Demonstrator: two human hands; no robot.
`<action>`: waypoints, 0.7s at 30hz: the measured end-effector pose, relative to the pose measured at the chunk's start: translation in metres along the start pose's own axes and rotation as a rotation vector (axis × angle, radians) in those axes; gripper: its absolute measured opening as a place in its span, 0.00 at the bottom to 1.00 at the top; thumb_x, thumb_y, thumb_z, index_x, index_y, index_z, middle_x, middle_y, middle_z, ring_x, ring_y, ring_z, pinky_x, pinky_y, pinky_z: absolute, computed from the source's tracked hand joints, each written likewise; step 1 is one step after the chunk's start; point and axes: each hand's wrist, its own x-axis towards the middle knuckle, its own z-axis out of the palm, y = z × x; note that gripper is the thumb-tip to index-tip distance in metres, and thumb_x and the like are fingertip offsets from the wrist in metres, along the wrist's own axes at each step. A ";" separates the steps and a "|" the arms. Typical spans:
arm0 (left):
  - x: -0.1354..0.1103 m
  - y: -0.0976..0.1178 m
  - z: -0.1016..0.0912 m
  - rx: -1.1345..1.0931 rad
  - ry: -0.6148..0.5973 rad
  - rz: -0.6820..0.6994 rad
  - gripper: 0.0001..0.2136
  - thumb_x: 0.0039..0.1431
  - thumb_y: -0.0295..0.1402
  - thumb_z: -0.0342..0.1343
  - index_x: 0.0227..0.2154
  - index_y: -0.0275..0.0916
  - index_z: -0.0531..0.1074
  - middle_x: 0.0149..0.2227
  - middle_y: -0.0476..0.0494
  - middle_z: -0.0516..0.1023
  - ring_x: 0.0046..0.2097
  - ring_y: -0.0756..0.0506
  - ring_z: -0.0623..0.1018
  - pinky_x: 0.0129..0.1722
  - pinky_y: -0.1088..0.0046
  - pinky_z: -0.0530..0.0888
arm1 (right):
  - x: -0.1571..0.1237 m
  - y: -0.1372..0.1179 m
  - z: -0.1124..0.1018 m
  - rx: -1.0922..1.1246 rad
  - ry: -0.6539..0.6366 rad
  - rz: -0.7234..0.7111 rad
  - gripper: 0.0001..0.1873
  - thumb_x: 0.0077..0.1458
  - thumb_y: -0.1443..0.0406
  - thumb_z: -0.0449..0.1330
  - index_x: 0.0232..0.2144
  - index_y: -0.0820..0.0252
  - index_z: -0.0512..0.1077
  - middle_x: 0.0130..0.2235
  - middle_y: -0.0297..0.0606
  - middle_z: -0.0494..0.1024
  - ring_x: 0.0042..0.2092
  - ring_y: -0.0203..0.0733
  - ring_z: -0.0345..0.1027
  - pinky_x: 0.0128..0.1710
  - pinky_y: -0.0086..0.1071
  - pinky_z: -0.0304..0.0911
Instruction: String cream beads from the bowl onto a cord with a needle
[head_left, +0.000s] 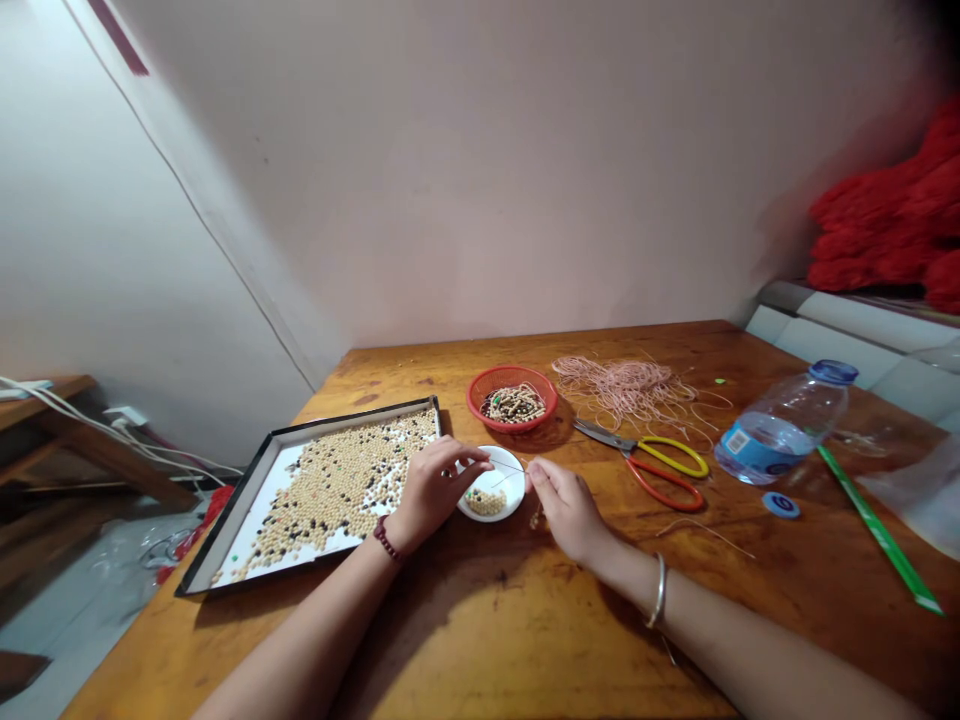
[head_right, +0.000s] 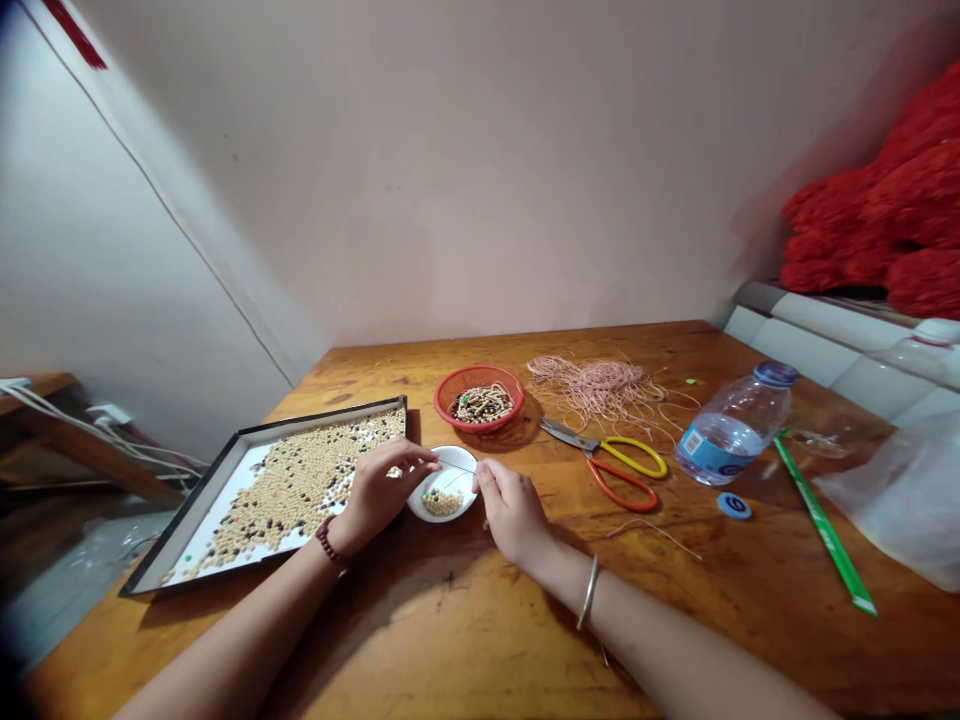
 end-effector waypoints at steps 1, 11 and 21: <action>0.000 0.000 0.000 -0.001 0.002 0.003 0.04 0.56 0.34 0.60 0.30 0.40 0.75 0.26 0.49 0.77 0.28 0.51 0.74 0.31 0.74 0.70 | 0.000 0.000 0.000 0.003 0.000 0.001 0.21 0.64 0.54 0.43 0.24 0.57 0.62 0.18 0.30 0.63 0.24 0.38 0.61 0.26 0.29 0.53; -0.001 -0.002 0.001 0.007 -0.006 -0.011 0.06 0.56 0.37 0.60 0.30 0.40 0.75 0.26 0.48 0.77 0.28 0.51 0.73 0.31 0.73 0.70 | 0.000 -0.004 -0.001 -0.010 -0.009 0.008 0.21 0.64 0.54 0.43 0.23 0.57 0.61 0.18 0.30 0.63 0.24 0.38 0.63 0.26 0.29 0.53; -0.002 -0.001 0.000 -0.001 -0.004 0.002 0.06 0.57 0.37 0.60 0.29 0.40 0.75 0.26 0.48 0.76 0.28 0.50 0.73 0.31 0.73 0.69 | 0.002 -0.004 -0.002 -0.061 -0.007 -0.029 0.21 0.64 0.55 0.43 0.23 0.57 0.60 0.20 0.32 0.65 0.25 0.38 0.62 0.27 0.29 0.53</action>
